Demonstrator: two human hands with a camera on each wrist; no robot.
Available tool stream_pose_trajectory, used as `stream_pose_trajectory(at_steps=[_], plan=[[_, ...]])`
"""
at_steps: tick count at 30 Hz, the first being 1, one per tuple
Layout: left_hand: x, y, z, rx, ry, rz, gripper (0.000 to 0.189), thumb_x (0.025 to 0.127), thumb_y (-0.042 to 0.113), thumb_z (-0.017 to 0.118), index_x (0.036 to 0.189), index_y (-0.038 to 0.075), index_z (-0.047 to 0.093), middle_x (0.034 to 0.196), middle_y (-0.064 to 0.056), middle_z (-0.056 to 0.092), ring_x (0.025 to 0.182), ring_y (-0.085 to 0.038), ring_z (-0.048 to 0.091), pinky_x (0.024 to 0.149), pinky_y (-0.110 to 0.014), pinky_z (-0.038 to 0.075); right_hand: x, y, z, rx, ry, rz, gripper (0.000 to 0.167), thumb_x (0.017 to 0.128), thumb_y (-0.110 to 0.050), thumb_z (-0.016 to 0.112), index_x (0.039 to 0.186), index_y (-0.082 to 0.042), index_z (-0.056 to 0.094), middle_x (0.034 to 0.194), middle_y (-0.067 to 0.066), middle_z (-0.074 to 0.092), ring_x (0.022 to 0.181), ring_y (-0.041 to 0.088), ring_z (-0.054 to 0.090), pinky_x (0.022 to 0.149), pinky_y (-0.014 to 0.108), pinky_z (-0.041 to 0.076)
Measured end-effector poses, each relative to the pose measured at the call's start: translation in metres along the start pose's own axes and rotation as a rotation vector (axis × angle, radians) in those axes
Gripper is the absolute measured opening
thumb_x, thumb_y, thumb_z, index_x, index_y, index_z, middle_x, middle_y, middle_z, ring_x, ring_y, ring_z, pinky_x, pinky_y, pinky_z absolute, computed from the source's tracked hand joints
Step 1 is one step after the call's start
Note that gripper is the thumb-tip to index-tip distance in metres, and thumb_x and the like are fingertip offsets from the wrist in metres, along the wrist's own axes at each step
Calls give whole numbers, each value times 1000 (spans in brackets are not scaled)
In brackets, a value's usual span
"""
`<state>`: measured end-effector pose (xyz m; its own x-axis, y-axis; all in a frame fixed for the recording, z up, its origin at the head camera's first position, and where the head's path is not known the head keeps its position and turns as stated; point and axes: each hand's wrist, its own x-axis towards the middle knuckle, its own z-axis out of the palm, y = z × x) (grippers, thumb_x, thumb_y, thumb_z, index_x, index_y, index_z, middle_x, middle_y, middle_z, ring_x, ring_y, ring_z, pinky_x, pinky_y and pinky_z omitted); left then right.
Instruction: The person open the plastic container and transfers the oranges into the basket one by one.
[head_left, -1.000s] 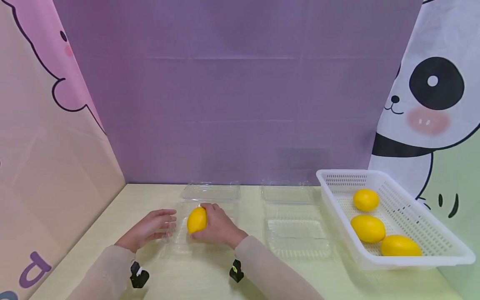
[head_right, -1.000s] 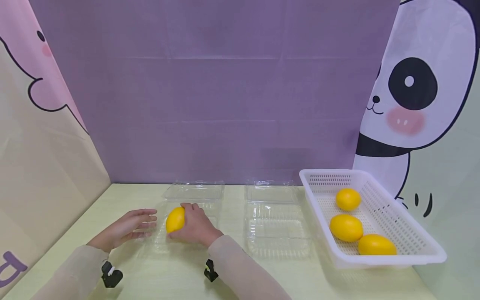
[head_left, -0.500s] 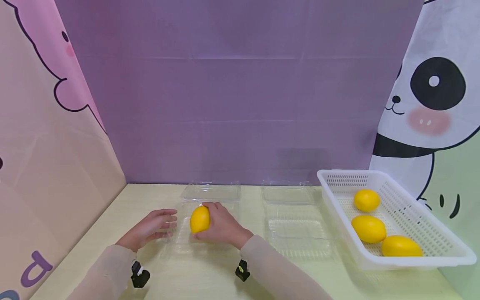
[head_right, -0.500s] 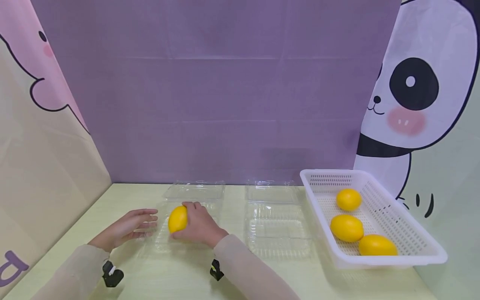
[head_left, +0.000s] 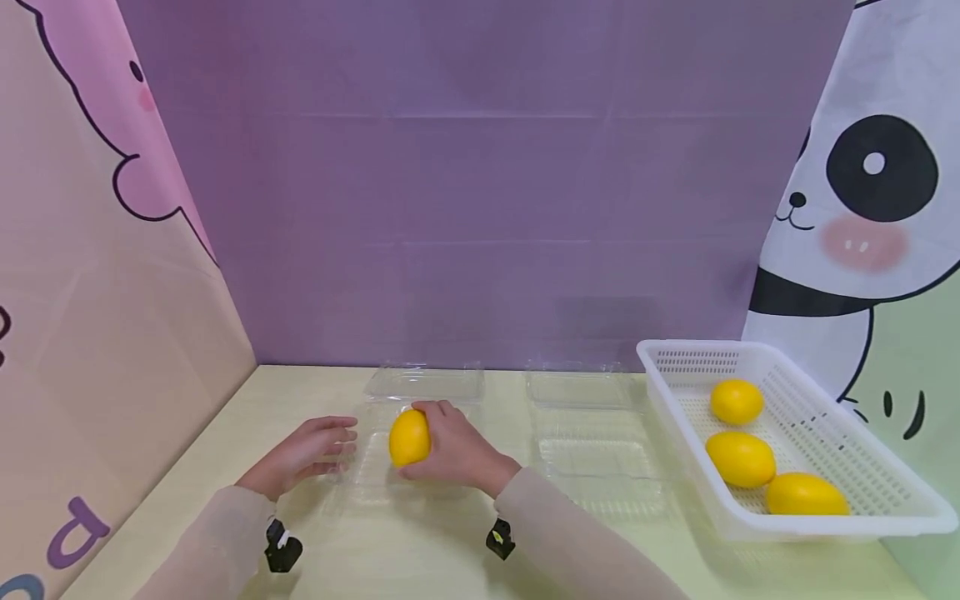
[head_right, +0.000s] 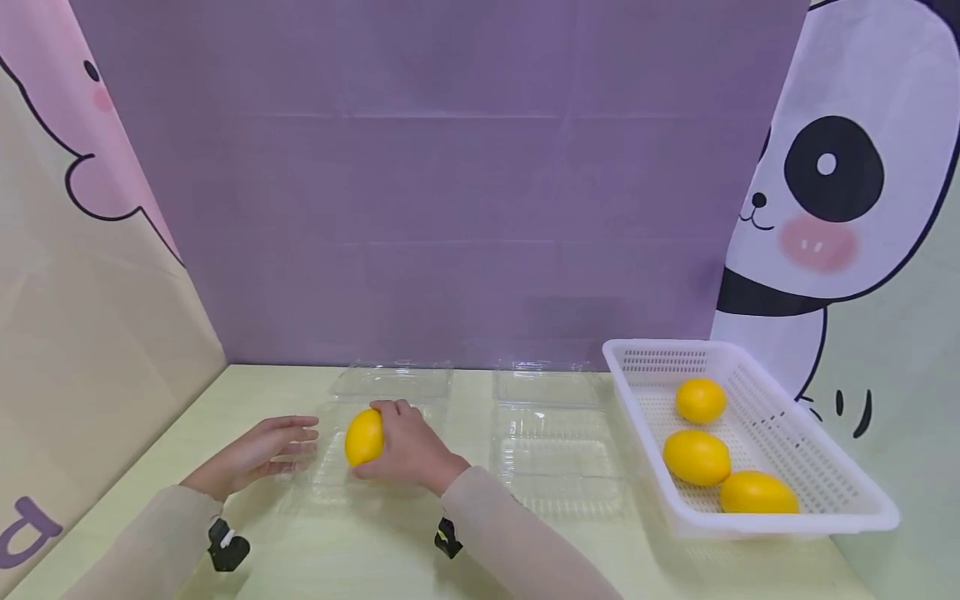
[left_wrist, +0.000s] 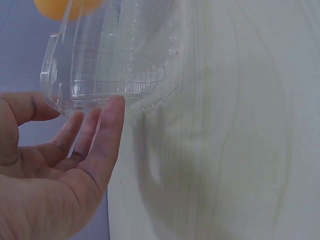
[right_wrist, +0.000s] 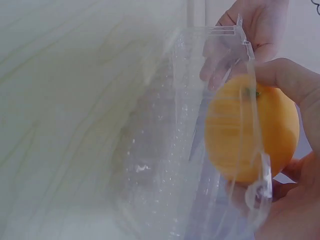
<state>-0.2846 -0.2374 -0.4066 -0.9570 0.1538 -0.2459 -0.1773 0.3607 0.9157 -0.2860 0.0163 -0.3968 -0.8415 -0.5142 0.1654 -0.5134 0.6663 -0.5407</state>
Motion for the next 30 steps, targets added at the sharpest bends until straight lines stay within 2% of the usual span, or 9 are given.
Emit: stream_pose_trajectory(at_steps=[7,15,21,30], plan=[[-1,0,-1,4,1,4,56,104,20,50,149,-9,34,149,-32,36,130,-50,43,97,-46,52,-3,3,-7,-20,21,-47,87,76,-39,85,146,-7,43,132,9,52,112,21,53,94,30,50],[-1,-2,0,-28,-15,33,55,104,18,49,148,-11,32,149,-34,34,133,-51,40,98,-48,51,-12,10,-17,7,43,-41,87,76,-37,85,146,-8,43,137,8,49,116,22,52,94,32,51],[-2,-3,-1,-27,-21,42,56,104,18,48,148,-12,31,150,-35,33,133,-51,39,99,-49,50,-19,14,-25,-10,42,-53,86,77,-37,84,146,-6,43,136,9,49,114,21,53,92,31,52],[-4,-2,0,-32,-17,51,55,104,16,49,148,-12,32,149,-35,33,133,-52,39,98,-48,51,-26,17,-43,-27,70,-74,88,75,-34,86,145,-6,43,136,10,49,114,24,53,93,36,52]])
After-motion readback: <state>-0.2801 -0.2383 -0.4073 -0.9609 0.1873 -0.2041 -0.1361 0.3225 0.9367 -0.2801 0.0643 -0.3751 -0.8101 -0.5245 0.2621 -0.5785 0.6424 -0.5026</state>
